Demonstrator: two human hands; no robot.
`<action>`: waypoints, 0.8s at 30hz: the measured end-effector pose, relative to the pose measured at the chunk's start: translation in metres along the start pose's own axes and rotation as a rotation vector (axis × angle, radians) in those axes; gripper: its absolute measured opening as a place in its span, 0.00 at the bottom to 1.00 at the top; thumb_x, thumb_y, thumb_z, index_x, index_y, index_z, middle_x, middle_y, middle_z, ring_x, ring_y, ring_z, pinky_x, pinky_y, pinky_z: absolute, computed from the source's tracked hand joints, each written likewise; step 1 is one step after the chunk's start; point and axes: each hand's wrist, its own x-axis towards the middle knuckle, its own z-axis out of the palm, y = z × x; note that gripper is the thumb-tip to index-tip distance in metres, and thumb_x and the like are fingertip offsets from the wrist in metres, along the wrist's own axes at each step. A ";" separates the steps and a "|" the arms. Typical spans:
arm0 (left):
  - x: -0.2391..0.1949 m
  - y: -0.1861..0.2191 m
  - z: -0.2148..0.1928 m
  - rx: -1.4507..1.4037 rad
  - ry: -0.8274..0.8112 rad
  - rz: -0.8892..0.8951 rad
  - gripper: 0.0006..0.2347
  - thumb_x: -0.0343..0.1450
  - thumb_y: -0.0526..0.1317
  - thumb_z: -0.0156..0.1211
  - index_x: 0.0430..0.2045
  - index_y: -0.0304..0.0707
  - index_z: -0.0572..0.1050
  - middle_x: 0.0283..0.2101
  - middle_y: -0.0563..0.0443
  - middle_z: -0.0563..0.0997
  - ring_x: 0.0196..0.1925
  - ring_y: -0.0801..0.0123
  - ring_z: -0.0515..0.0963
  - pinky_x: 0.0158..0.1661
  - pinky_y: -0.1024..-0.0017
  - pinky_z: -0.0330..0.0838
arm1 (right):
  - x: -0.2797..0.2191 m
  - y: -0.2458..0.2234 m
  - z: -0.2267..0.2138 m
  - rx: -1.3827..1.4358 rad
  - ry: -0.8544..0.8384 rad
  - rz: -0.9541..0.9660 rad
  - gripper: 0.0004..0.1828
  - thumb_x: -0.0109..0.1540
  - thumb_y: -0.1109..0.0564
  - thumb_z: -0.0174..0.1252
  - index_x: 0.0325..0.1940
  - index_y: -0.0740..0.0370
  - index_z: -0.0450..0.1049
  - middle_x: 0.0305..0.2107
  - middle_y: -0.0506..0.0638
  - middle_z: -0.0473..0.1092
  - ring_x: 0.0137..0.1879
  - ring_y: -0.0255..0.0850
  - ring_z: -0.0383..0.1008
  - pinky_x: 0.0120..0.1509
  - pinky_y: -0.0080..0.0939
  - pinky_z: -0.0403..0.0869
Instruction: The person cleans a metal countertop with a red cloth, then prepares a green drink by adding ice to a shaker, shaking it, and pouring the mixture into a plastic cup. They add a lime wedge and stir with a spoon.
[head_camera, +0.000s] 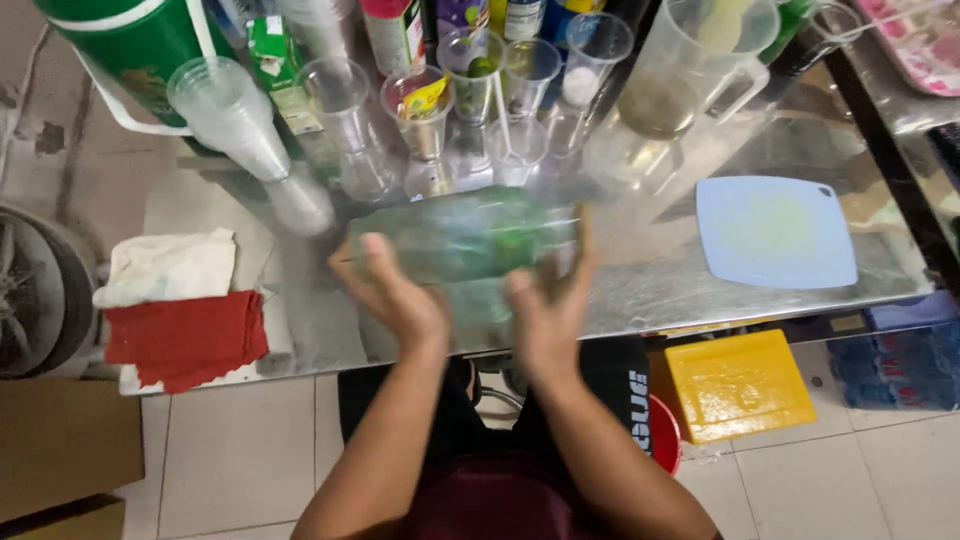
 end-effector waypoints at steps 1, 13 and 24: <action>-0.003 -0.026 -0.004 0.119 -0.085 0.221 0.29 0.72 0.54 0.63 0.64 0.41 0.63 0.62 0.36 0.69 0.64 0.52 0.71 0.67 0.57 0.65 | 0.010 0.003 -0.002 0.008 0.223 0.020 0.42 0.63 0.59 0.53 0.80 0.50 0.45 0.71 0.66 0.39 0.72 0.69 0.52 0.70 0.75 0.61; -0.043 -0.005 0.002 0.170 -0.038 0.279 0.29 0.72 0.49 0.65 0.62 0.35 0.58 0.59 0.32 0.63 0.63 0.46 0.65 0.63 0.56 0.59 | 0.019 0.040 -0.015 0.212 0.260 0.050 0.50 0.63 0.43 0.66 0.80 0.46 0.43 0.75 0.61 0.31 0.78 0.68 0.34 0.75 0.78 0.47; -0.007 0.014 -0.008 0.156 0.008 0.169 0.43 0.74 0.52 0.62 0.75 0.35 0.38 0.76 0.23 0.45 0.78 0.37 0.48 0.76 0.48 0.44 | 0.029 0.040 -0.028 0.086 -0.031 0.189 0.44 0.63 0.76 0.44 0.81 0.54 0.43 0.52 0.62 0.69 0.52 0.43 0.75 0.62 0.40 0.72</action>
